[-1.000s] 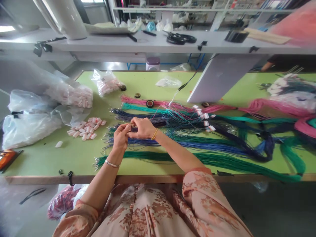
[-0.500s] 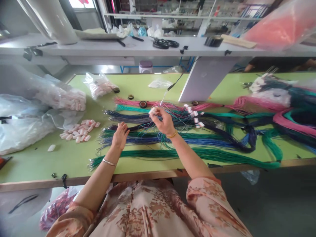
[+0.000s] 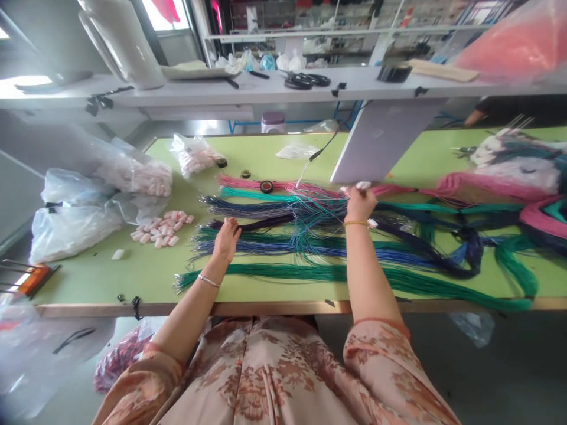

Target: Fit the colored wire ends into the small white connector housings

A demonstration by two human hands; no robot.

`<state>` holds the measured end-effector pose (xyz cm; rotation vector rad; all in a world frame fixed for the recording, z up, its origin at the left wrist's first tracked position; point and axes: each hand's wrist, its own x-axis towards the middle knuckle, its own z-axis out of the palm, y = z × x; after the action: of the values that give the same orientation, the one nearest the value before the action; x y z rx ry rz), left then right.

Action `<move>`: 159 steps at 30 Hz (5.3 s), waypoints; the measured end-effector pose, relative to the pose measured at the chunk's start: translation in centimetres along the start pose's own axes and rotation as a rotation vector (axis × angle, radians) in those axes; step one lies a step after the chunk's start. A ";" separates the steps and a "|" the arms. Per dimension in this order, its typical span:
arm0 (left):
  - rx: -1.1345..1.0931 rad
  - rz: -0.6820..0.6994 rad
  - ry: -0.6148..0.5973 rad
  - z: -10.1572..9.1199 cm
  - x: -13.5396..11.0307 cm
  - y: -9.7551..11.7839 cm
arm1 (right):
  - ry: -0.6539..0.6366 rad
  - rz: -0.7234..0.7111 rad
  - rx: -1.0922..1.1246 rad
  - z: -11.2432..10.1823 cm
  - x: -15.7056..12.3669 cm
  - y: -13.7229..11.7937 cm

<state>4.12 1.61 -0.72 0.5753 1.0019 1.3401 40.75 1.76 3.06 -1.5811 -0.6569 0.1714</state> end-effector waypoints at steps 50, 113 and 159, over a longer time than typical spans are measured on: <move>1.433 0.618 0.413 -20.1 -2.5 13.4 | -1.646 -0.836 -0.501 11.8 -29.2 -9.9; -0.054 -0.016 -0.140 -12.8 -11.4 8.8 | -1.372 -0.579 0.096 8.3 -30.9 -14.2; 0.121 0.037 0.052 -11.5 -13.2 7.2 | -1.528 -0.591 -0.014 9.2 -28.8 -10.8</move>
<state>-8.51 -12.02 3.10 0.6552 1.1252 1.3391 9.36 -4.92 4.19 -0.9516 -2.2334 0.9536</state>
